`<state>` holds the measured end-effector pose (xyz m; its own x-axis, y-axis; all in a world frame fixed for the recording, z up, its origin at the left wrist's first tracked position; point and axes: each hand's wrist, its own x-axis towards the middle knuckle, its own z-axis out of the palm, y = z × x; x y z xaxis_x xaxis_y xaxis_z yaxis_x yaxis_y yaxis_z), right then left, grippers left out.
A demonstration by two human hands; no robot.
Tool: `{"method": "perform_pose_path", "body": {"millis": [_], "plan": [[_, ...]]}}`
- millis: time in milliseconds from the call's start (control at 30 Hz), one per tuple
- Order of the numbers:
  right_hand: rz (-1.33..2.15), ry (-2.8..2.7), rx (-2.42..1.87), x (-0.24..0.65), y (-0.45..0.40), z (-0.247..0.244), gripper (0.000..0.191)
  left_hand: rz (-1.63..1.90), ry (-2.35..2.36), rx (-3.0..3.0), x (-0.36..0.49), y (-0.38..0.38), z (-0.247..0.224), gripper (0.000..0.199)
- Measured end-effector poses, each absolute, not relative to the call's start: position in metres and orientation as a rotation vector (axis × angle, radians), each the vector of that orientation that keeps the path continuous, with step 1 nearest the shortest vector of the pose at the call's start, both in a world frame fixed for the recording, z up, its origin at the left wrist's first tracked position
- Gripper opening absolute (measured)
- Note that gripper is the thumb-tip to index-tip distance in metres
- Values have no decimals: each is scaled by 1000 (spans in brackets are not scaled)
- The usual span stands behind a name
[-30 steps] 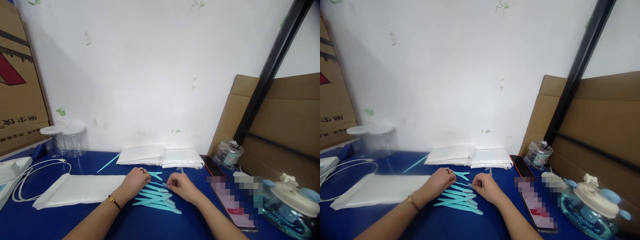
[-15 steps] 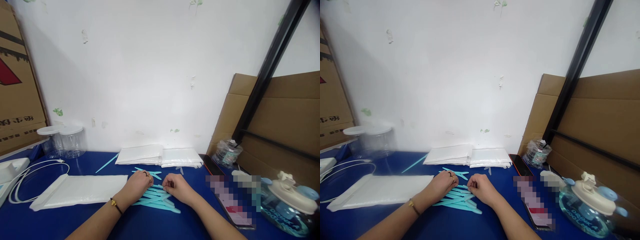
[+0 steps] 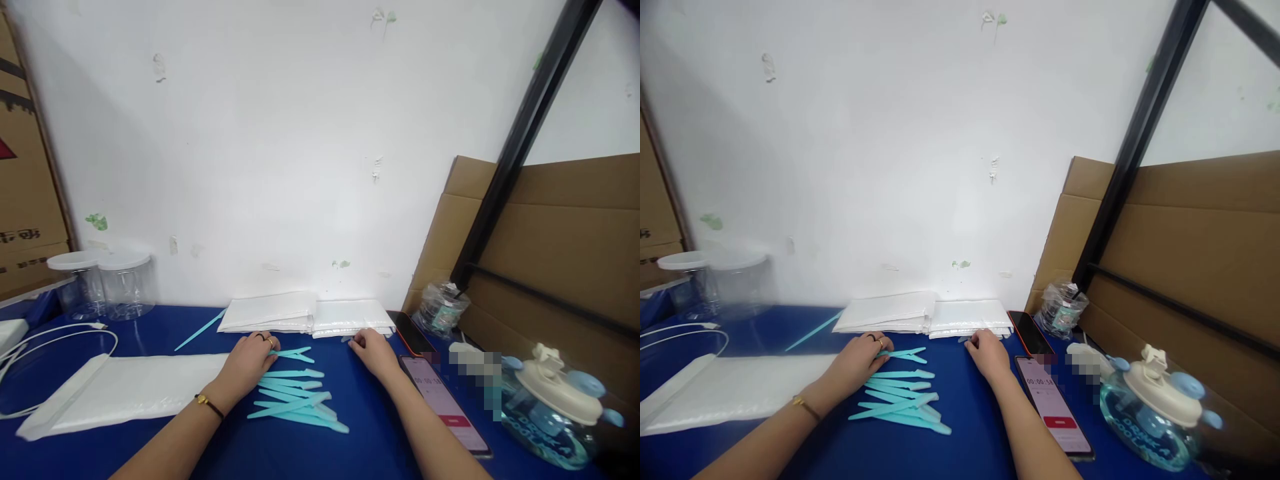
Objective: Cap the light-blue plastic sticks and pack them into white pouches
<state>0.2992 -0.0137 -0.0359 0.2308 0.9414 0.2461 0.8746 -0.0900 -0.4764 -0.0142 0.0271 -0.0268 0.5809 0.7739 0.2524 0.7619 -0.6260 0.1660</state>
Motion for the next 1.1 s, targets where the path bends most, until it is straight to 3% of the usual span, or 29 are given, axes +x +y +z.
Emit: {"method": "perform_pose_path", "body": {"millis": [167,367,500,600,767,900,1100], "plan": [[323,-1771,-1916,291,-17,-40,5,403,1320,2741,-10,19,-18,13],[484,-1873,-1681,285,-26,-34,25,407,1289,2764,-11,16,-14,24],[931,-1606,-1410,273,-32,-24,16,523,1237,2723,-13,15,-14,26],[1151,-1490,-1140,266,-37,-21,32,533,1208,2665,-14,12,-12,26],[1115,-1618,-1257,264,-37,-26,41,529,1172,2631,-13,6,-7,25],[902,-1758,-1314,262,-39,-25,35,565,1159,2619,-13,4,-6,24],[929,-1742,-1308,255,-43,-21,29,567,1161,2609,-13,4,-5,25]]}}
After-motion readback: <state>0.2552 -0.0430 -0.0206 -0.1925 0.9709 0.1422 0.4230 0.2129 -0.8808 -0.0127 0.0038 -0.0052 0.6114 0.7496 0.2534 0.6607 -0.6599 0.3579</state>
